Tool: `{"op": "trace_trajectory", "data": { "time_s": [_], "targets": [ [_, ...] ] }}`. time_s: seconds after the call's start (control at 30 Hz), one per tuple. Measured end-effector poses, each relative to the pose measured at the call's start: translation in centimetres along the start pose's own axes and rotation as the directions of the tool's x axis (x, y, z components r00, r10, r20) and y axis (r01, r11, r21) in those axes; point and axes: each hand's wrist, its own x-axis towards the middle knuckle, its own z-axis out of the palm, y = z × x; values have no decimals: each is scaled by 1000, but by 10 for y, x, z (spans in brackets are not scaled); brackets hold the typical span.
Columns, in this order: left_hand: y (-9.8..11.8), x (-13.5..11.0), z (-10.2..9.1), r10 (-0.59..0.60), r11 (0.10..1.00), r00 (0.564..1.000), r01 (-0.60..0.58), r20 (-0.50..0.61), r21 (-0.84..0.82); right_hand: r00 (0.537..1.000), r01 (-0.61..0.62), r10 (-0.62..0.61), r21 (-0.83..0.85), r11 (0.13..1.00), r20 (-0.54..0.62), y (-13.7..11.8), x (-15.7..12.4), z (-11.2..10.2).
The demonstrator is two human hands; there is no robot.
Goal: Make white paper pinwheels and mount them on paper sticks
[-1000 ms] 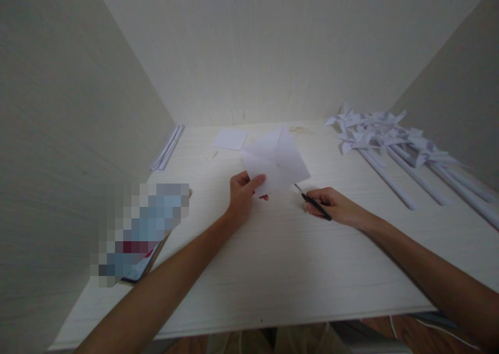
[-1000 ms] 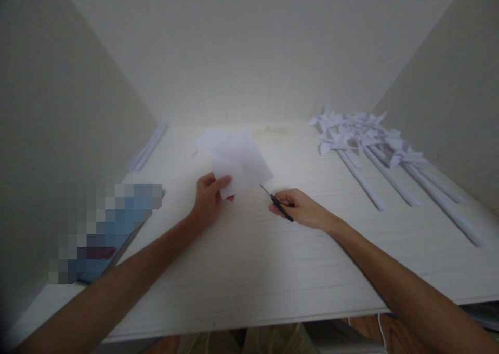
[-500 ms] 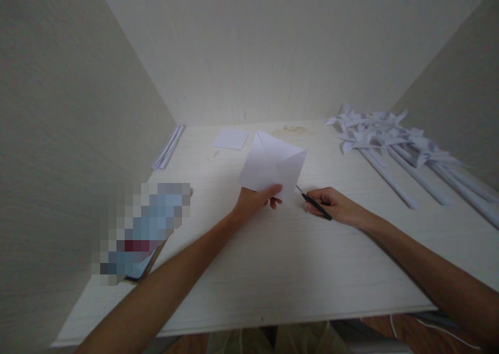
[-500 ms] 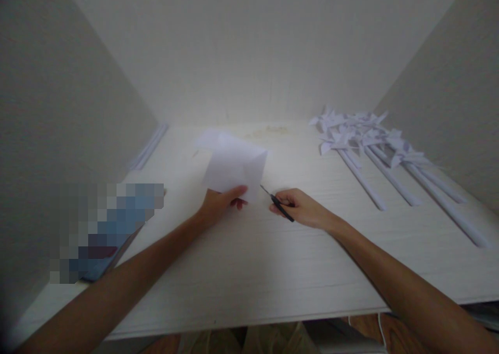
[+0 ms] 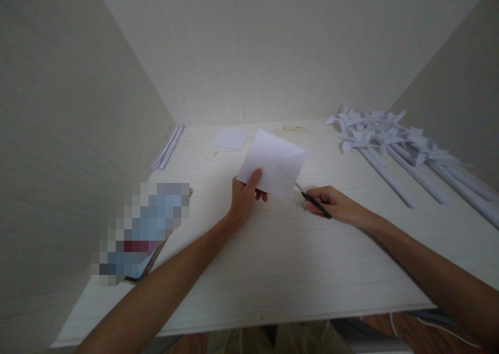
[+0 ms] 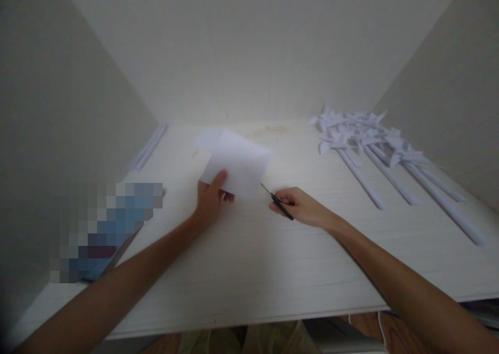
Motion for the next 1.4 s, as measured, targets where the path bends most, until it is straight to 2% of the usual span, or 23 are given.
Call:
{"op": "trace_trajectory", "data": {
  "time_s": [0.17,0.37,0.43,0.6,0.77,1.03,1.4],
  "targets": [
    [4,-4,1,-45,995,997,39,62,92,1000,-8,8,12,1000,-5,0,0,0],
    [8,-6,4,-78,990,991,65,104,126,1000,-24,24,13,1000,-5,-2,0,1],
    [7,-4,3,-43,991,997,35,66,128,1000,-30,30,10,1000,-7,-2,0,1],
    [3,1,-1,52,996,992,-43,-115,77,1000,-29,29,-4,1000,-7,-2,-1,0],
    [3,2,-1,86,996,978,-80,-190,41,1000,-18,18,-4,1000,7,-6,-3,0],
    [5,5,-2,91,996,963,-92,-253,11,999,-1,0,16,1000,35,-4,-3,-2],
    [4,8,-3,58,996,967,-72,-250,-49,999,-7,6,31,999,43,-1,-2,-4]
  ]
}}
